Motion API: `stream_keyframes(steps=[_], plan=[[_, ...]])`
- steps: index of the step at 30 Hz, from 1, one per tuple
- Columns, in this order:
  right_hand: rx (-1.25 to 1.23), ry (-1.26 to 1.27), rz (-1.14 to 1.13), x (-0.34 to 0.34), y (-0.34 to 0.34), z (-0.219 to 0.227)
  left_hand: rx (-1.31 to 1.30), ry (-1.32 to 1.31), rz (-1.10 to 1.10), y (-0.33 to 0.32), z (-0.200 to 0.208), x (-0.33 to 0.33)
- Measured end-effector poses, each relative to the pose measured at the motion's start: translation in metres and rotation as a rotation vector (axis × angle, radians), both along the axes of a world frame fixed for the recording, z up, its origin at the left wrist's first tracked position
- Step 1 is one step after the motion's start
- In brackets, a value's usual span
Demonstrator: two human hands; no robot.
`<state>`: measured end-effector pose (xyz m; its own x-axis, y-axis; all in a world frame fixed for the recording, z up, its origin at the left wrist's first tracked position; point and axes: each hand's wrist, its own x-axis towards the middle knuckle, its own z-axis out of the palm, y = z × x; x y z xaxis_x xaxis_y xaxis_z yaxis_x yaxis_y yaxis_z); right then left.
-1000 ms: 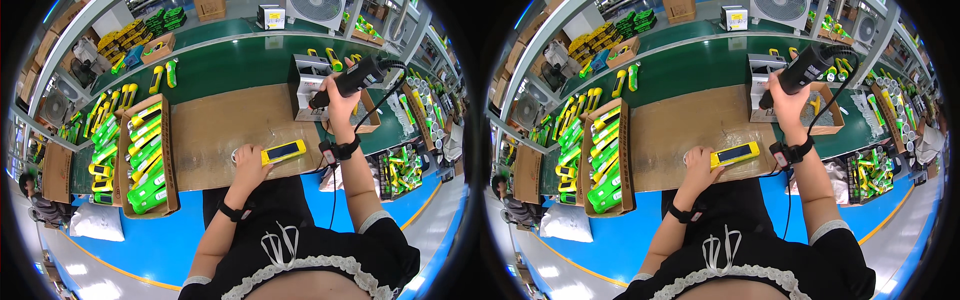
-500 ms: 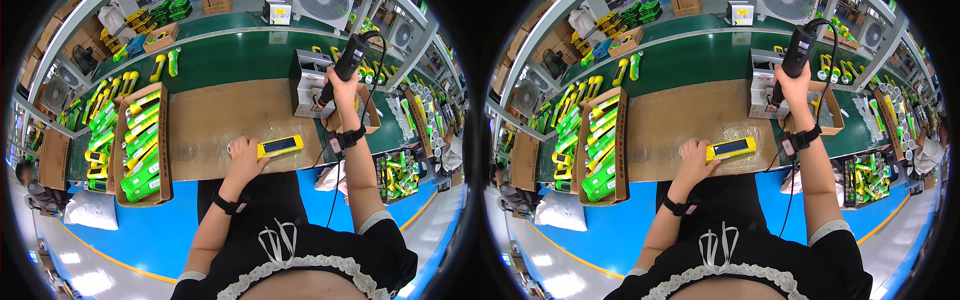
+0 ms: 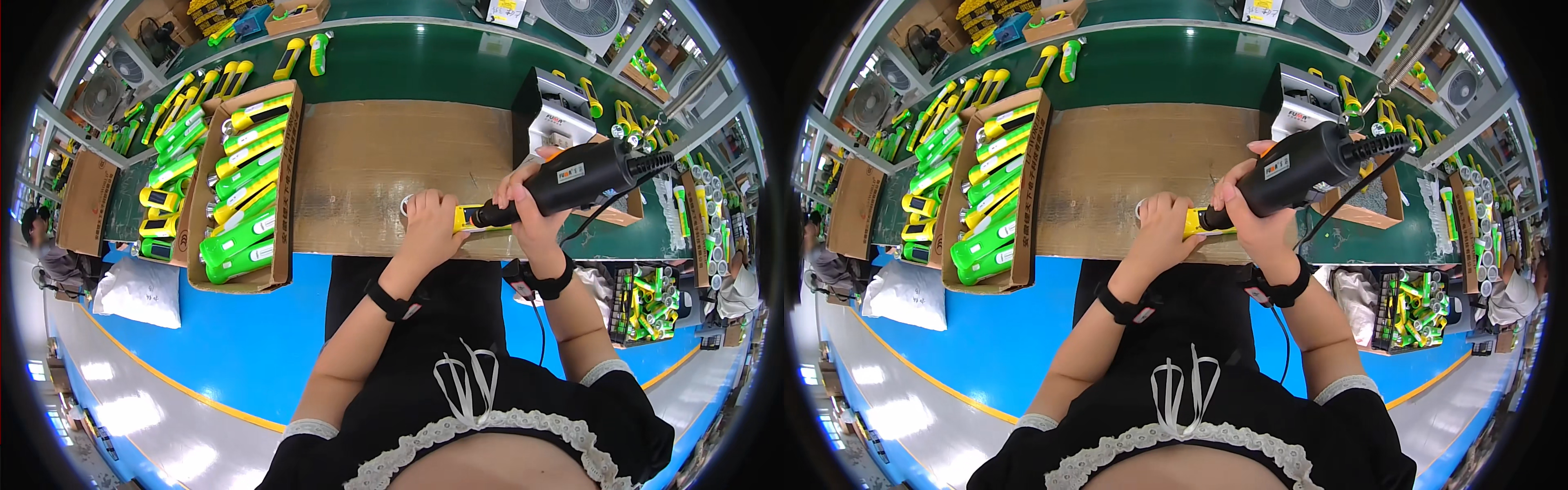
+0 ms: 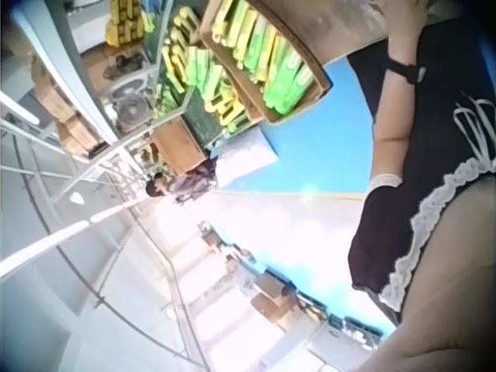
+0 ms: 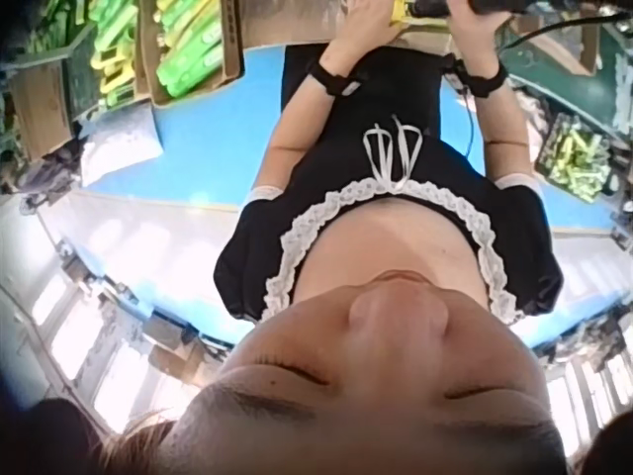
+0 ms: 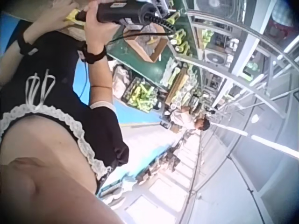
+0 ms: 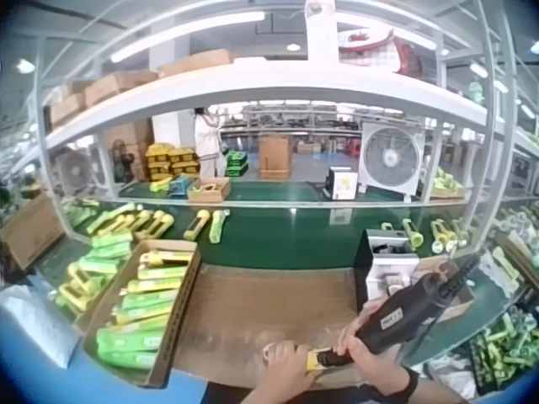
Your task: Assembling components of plastic flashlights using an electric screwdriver.
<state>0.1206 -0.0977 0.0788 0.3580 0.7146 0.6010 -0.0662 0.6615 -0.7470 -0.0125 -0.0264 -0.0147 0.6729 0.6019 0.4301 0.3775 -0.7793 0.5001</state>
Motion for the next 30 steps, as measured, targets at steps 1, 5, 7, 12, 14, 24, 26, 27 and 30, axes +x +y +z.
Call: stream_keyframes(steps=[1, 5, 7, 12, 14, 24, 26, 27, 30], plan=[[0.01, 0.015, 0.005, -0.001, 0.001, -0.002, -0.001, -0.002, 0.003, 0.0, 0.0, 0.001], [-0.018, -0.064, -0.05, -0.003, 0.004, -0.006, -0.008, -0.007, 0.009, -0.003, 0.001, 0.0], [-0.019, -0.074, -0.045, -0.004, 0.004, -0.006, -0.012, -0.011, 0.01, -0.004, 0.0, -0.001], [-0.028, -0.058, -0.048, 0.0, 0.003, -0.006, -0.022, -0.018, 0.006, -0.003, 0.0, 0.001], [-0.027, -0.046, -0.049, 0.0, 0.003, -0.006, -0.018, -0.016, 0.014, -0.002, 0.001, 0.002], [-0.202, -0.118, -0.096, -0.015, 0.002, -0.014, -0.005, 0.047, -0.032, 0.0, 0.002, -0.002], [-0.183, -0.066, -0.098, -0.022, 0.005, -0.013, 0.014, 0.077, -0.039, 0.004, 0.002, -0.007], [-0.192, -0.011, -0.097, -0.024, 0.004, -0.012, 0.006, 0.109, -0.046, 0.004, 0.001, -0.008], [-0.142, 0.001, -0.151, -0.026, 0.008, -0.02, 0.033, 0.14, -0.074, 0.007, 0.0, -0.007]])
